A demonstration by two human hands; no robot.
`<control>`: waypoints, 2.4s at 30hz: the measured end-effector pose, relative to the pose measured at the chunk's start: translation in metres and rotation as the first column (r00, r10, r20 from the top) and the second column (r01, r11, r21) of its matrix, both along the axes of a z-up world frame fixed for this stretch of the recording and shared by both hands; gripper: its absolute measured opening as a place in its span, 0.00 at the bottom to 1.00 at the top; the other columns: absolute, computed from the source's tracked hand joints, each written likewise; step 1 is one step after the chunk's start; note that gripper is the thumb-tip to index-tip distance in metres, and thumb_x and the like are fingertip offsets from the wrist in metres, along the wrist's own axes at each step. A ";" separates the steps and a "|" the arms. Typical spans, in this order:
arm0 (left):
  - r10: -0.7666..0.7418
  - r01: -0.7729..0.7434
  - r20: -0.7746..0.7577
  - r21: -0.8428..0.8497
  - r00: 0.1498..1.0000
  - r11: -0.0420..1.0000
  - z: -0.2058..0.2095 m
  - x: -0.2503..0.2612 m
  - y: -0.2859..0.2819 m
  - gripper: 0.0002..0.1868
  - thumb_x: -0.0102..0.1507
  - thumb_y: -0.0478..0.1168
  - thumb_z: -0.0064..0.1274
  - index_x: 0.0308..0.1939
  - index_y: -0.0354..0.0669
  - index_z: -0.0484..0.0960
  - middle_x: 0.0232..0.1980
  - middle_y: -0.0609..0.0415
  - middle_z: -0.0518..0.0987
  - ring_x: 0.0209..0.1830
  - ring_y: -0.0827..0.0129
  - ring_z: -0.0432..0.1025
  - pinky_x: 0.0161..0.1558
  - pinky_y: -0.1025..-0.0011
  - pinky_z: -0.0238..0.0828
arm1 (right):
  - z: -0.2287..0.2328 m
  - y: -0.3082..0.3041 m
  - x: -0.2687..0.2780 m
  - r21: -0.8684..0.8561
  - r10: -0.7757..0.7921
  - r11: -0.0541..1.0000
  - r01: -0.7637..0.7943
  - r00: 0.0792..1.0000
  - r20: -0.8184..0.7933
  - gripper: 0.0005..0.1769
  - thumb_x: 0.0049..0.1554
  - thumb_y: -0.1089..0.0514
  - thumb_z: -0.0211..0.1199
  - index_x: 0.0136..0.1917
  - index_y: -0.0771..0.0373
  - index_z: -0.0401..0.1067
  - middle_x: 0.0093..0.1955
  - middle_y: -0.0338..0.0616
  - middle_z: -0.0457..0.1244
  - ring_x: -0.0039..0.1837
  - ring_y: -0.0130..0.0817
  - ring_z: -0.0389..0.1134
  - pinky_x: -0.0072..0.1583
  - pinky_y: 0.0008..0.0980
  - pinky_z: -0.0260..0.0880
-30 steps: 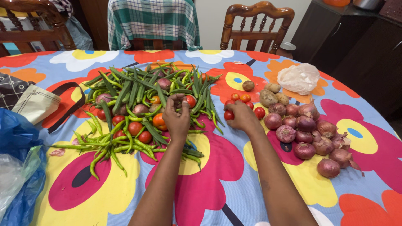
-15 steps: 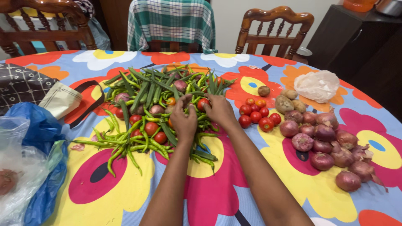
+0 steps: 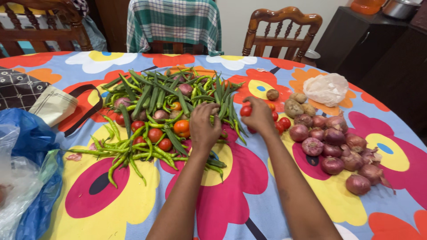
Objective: The person sorts a mixed pile of vegetables on a table, separating onions, tomatoes, green beans, and potatoes into distinct groups by hand. The person repeatedly picks up items and places them into their respective piles, gradually organizing the mixed heap.
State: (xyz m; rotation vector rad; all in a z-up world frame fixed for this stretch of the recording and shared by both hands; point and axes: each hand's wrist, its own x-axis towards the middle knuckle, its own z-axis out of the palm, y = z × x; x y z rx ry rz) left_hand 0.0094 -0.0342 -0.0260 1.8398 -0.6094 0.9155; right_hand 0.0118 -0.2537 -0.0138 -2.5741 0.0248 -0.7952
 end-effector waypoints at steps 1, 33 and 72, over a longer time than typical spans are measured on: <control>-0.015 0.015 0.014 0.021 1.000 1.000 0.000 -0.004 -0.005 0.16 0.56 0.31 0.56 0.48 0.43 0.83 0.52 0.45 0.81 0.62 0.48 0.72 0.65 0.54 0.65 | -0.001 -0.013 -0.006 -0.010 -0.045 0.999 0.045 0.999 -0.007 0.28 0.39 0.57 0.76 0.54 0.57 0.77 0.52 0.54 0.67 0.56 0.53 0.70 0.59 0.47 0.71; 0.063 -0.041 -0.145 0.150 0.987 0.988 0.021 0.020 0.061 0.10 0.56 0.39 0.61 0.42 0.48 0.89 0.44 0.48 0.85 0.50 0.50 0.75 0.56 0.57 0.70 | 0.024 0.042 -0.014 -0.016 0.316 0.949 -0.315 0.948 0.049 0.14 0.51 0.53 0.71 0.51 0.56 0.79 0.55 0.47 0.70 0.62 0.46 0.68 0.65 0.43 0.67; -0.551 0.392 -0.359 -0.428 0.753 0.814 -0.025 0.021 0.005 0.26 0.61 0.38 0.60 0.62 0.39 0.73 0.53 0.48 0.82 0.43 0.69 0.82 0.40 0.72 0.80 | 0.021 0.054 -0.025 0.251 0.582 0.777 -0.577 0.811 0.062 0.34 0.45 0.60 0.72 0.66 0.58 0.71 0.61 0.46 0.67 0.61 0.36 0.72 0.62 0.36 0.74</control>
